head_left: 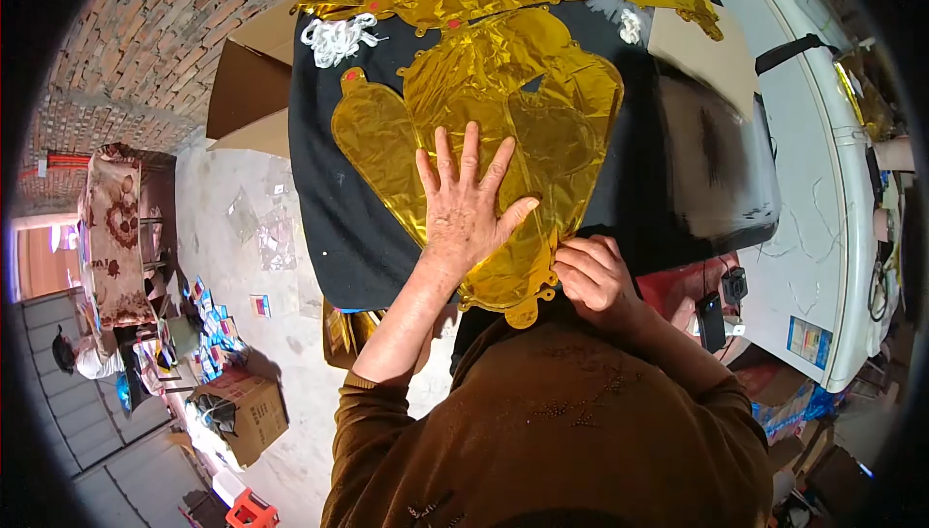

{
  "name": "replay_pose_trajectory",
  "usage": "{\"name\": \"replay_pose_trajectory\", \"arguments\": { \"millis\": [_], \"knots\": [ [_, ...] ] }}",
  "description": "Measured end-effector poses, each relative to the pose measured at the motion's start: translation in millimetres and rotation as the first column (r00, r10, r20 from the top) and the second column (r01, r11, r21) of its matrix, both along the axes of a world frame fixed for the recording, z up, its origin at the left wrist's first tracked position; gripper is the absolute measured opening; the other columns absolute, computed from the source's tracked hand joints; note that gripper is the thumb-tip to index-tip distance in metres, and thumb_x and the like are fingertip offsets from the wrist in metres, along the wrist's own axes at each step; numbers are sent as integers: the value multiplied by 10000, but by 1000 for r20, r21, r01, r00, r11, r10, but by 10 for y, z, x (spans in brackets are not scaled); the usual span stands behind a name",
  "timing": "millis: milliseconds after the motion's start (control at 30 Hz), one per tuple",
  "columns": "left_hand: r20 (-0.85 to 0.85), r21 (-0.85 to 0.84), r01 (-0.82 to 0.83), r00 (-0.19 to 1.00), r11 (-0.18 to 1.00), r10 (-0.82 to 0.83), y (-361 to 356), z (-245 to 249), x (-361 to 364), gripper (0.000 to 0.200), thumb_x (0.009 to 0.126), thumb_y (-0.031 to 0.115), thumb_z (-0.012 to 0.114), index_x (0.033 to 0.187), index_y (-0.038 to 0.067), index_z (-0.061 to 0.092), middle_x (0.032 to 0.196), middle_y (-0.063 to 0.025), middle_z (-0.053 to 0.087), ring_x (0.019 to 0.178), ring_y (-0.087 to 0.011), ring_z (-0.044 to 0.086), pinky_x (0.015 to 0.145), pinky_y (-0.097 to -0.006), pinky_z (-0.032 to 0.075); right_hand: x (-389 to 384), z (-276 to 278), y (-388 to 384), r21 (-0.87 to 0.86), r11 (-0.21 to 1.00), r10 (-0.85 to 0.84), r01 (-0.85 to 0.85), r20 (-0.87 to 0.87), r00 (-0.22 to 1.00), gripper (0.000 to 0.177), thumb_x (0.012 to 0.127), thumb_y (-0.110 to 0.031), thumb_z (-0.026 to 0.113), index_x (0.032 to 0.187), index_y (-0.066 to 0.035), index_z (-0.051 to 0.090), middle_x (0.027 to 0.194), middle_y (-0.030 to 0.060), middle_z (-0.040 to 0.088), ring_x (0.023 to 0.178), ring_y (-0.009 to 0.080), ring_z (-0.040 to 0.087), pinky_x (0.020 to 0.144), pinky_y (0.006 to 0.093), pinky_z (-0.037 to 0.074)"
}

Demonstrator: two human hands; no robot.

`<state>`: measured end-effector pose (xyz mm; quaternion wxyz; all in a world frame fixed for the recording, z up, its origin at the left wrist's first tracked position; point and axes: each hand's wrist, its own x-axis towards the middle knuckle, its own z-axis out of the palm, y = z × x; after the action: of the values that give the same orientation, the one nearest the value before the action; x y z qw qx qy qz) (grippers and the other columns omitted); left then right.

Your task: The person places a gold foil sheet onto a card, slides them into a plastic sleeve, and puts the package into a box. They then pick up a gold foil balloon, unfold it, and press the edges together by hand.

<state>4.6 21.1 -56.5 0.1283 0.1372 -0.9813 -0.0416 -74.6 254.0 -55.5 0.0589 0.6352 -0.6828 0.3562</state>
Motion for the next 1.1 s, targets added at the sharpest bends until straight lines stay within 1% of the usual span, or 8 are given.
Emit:
{"name": "replay_pose_trajectory", "arguments": {
  "millis": [167,233,300,400,500,733,933,1100],
  "knots": [
    [18,-10,2,1000,1000,-2,7,5,-10,830,945,768,460,1600,260,409,1662,-219,269,1514,-537,196,1180,-726,150,-129,95,12,4,1000,-17,17,17,1000,274,756,-6,697,1030,-3,683,1109,118,685,1074,303,650,911,446,507],
    [14,-19,1,1000,1000,-1,7,2,-9,833,941,773,461,1600,266,409,1660,-219,272,1512,-535,200,1181,-725,150,-352,100,-39,-40,994,-107,104,-106,989,401,769,11,682,1167,0,625,1105,141,661,1005,343,635,912,471,507],
    [18,-31,1,1000,1000,0,4,-4,-13,834,938,778,461,1600,274,405,1658,-213,274,1514,-530,197,1182,-724,150,-574,317,-204,12,961,-275,275,6,961,384,823,-40,712,1194,-14,615,1086,132,630,997,349,597,907,469,494],
    [24,-36,0,1000,999,1,17,1,-8,833,937,780,460,1600,278,403,1659,-208,274,1516,-527,192,1183,-724,148,-930,253,-479,48,893,-434,447,-172,884,396,845,-157,775,1185,-38,611,1061,125,600,1026,341,567,908,460,479],
    [25,-37,-3,1000,999,4,22,15,-6,829,938,780,459,1599,282,403,1658,-203,278,1519,-520,191,1186,-720,144,-1176,113,-614,146,846,-463,512,-276,843,445,812,-268,819,1147,-56,619,1075,121,590,1065,325,555,910,451,474],
    [-5,-46,26,1000,999,-26,43,104,-42,836,940,771,463,1600,262,402,1644,-197,304,1529,-464,218,1205,-692,125,-1323,56,-685,224,851,-440,475,-187,878,326,822,-299,801,976,-99,596,1021,94,588,1008,324,581,834,478,481],
    [-27,4,56,998,998,-56,27,5,-150,859,947,754,467,1609,214,382,1652,-195,295,1537,-433,223,1228,-635,158,-1398,-21,-676,244,851,-445,465,-135,885,246,856,-256,754,945,-102,584,998,95,609,975,334,610,790,501,492],
    [-38,16,68,997,998,-67,15,-15,-180,855,953,736,482,1616,209,366,1662,-191,284,1539,-426,228,1233,-621,173,-1461,-16,-664,207,879,-423,429,-75,903,216,875,-215,722,896,-100,540,861,108,625,864,359,641,741,511,502]
  ]
}}
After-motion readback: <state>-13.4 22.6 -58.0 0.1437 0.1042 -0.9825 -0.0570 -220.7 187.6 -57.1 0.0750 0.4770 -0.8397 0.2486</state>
